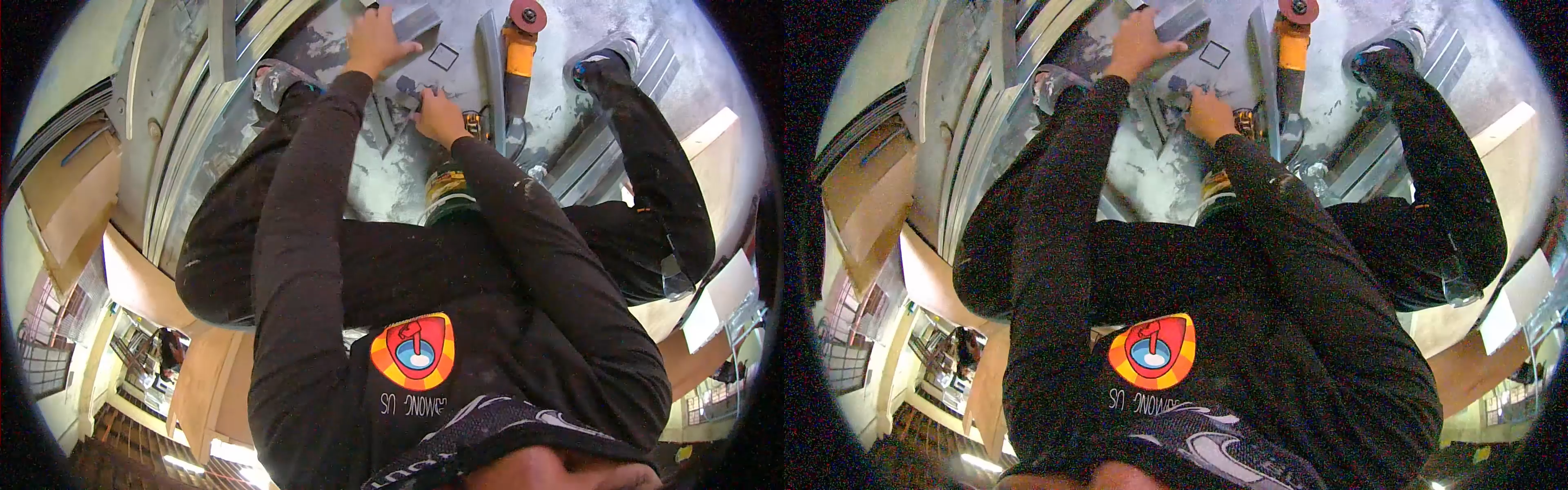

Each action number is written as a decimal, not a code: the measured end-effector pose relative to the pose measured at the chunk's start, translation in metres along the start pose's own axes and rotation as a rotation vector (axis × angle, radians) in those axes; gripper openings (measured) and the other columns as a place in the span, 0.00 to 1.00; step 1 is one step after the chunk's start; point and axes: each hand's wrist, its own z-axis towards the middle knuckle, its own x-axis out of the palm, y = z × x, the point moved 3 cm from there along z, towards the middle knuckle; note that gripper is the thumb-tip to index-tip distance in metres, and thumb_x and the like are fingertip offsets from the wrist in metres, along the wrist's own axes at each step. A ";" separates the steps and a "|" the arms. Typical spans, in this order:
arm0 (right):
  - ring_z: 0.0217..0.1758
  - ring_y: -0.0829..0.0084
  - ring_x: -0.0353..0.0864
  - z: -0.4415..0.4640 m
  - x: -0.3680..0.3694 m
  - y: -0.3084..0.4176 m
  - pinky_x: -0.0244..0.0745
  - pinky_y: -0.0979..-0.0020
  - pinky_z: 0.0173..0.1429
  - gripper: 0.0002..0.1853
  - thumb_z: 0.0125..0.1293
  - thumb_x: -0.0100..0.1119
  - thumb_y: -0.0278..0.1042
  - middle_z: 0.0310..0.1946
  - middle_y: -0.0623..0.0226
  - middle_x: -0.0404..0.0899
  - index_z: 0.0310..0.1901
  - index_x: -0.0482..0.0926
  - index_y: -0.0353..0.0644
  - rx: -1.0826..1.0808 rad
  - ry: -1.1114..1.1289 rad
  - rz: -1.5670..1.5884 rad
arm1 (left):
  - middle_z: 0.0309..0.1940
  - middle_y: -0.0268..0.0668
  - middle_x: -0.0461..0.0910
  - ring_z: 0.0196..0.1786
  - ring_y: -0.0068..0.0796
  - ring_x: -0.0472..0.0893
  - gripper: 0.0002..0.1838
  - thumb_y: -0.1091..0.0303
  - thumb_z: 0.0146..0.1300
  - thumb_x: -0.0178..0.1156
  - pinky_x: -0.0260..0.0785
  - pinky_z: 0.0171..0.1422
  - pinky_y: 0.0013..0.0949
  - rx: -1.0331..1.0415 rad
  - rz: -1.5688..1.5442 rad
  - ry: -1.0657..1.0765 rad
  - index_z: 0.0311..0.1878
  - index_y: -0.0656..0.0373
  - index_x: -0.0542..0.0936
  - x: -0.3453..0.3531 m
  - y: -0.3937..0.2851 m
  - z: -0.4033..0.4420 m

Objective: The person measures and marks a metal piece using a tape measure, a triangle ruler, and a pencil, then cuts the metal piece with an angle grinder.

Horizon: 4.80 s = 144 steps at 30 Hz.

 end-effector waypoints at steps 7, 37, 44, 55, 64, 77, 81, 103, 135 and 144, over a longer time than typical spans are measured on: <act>0.47 0.41 0.85 0.006 0.002 0.017 0.80 0.46 0.52 0.28 0.61 0.68 0.49 0.40 0.41 0.85 0.54 0.73 0.36 0.156 0.069 0.131 | 0.52 0.38 0.79 0.58 0.47 0.78 0.30 0.60 0.51 0.75 0.73 0.56 0.54 -0.111 0.054 0.118 0.58 0.49 0.76 0.037 0.008 -0.020; 0.28 0.70 0.82 0.051 -0.005 -0.116 0.74 0.69 0.26 0.11 0.59 0.61 0.25 0.41 0.64 0.86 0.44 0.85 0.43 0.019 -0.249 1.070 | 0.60 0.38 0.81 0.65 0.47 0.75 0.31 0.66 0.54 0.69 0.63 0.68 0.58 -0.113 -0.258 0.041 0.64 0.48 0.77 0.055 0.045 -0.050; 0.21 0.72 0.74 0.021 -0.027 -0.021 0.62 0.69 0.20 0.10 0.68 0.57 0.28 0.37 0.58 0.87 0.49 0.76 0.40 0.409 -0.085 1.585 | 0.54 0.41 0.84 0.59 0.52 0.79 0.32 0.69 0.53 0.70 0.71 0.63 0.50 0.081 -0.378 0.175 0.65 0.51 0.77 0.050 0.056 -0.076; 0.25 0.65 0.79 0.026 0.006 -0.018 0.71 0.63 0.27 0.17 0.68 0.64 0.44 0.30 0.61 0.82 0.43 0.79 0.35 0.436 -0.164 1.326 | 0.66 0.57 0.71 0.66 0.56 0.75 0.42 0.50 0.56 0.74 0.68 0.69 0.54 0.107 -0.175 0.256 0.72 0.53 0.71 -0.008 0.009 -0.061; 0.34 0.67 0.87 0.014 -0.030 -0.038 0.80 0.66 0.42 0.27 0.61 0.72 0.53 0.30 0.60 0.86 0.48 0.81 0.35 0.310 -0.441 0.536 | 0.58 0.61 0.72 0.63 0.63 0.72 0.48 0.71 0.43 0.73 0.67 0.68 0.52 0.115 -0.151 0.018 0.72 0.61 0.65 0.078 0.044 -0.064; 0.38 0.53 0.88 0.021 -0.032 -0.045 0.81 0.58 0.46 0.17 0.65 0.66 0.43 0.32 0.55 0.87 0.50 0.84 0.41 0.152 -0.543 0.482 | 0.56 0.61 0.74 0.61 0.66 0.72 0.42 0.72 0.40 0.68 0.68 0.67 0.51 -0.006 -0.423 0.060 0.65 0.65 0.68 0.061 0.035 -0.069; 0.38 0.50 0.84 0.026 -0.033 -0.044 0.76 0.53 0.42 0.14 0.62 0.69 0.46 0.33 0.56 0.85 0.40 0.84 0.43 0.202 -0.650 0.453 | 0.54 0.63 0.75 0.60 0.66 0.73 0.39 0.72 0.42 0.66 0.68 0.66 0.51 -0.106 -0.406 0.080 0.62 0.68 0.68 0.060 0.034 -0.070; 0.40 0.44 0.84 0.023 -0.045 -0.032 0.78 0.52 0.44 0.20 0.60 0.72 0.47 0.33 0.48 0.84 0.43 0.81 0.39 0.244 -0.487 0.448 | 0.57 0.61 0.73 0.59 0.65 0.75 0.42 0.62 0.40 0.78 0.69 0.66 0.52 0.138 -0.239 0.109 0.63 0.60 0.74 0.036 0.005 -0.063; 0.46 0.42 0.84 0.023 -0.060 -0.053 0.80 0.52 0.50 0.13 0.68 0.52 0.29 0.38 0.44 0.85 0.48 0.82 0.34 -0.010 -0.556 0.432 | 0.76 0.60 0.55 0.62 0.63 0.76 0.30 0.52 0.56 0.73 0.76 0.57 0.57 -0.221 0.088 0.374 0.63 0.44 0.80 0.020 -0.037 -0.052; 0.40 0.43 0.84 0.018 -0.057 -0.029 0.79 0.49 0.45 0.10 0.69 0.62 0.39 0.34 0.49 0.85 0.43 0.83 0.41 -0.044 -0.484 0.212 | 0.74 0.61 0.58 0.63 0.67 0.73 0.29 0.53 0.54 0.73 0.75 0.60 0.58 -0.236 0.100 0.368 0.61 0.45 0.81 0.026 -0.033 -0.052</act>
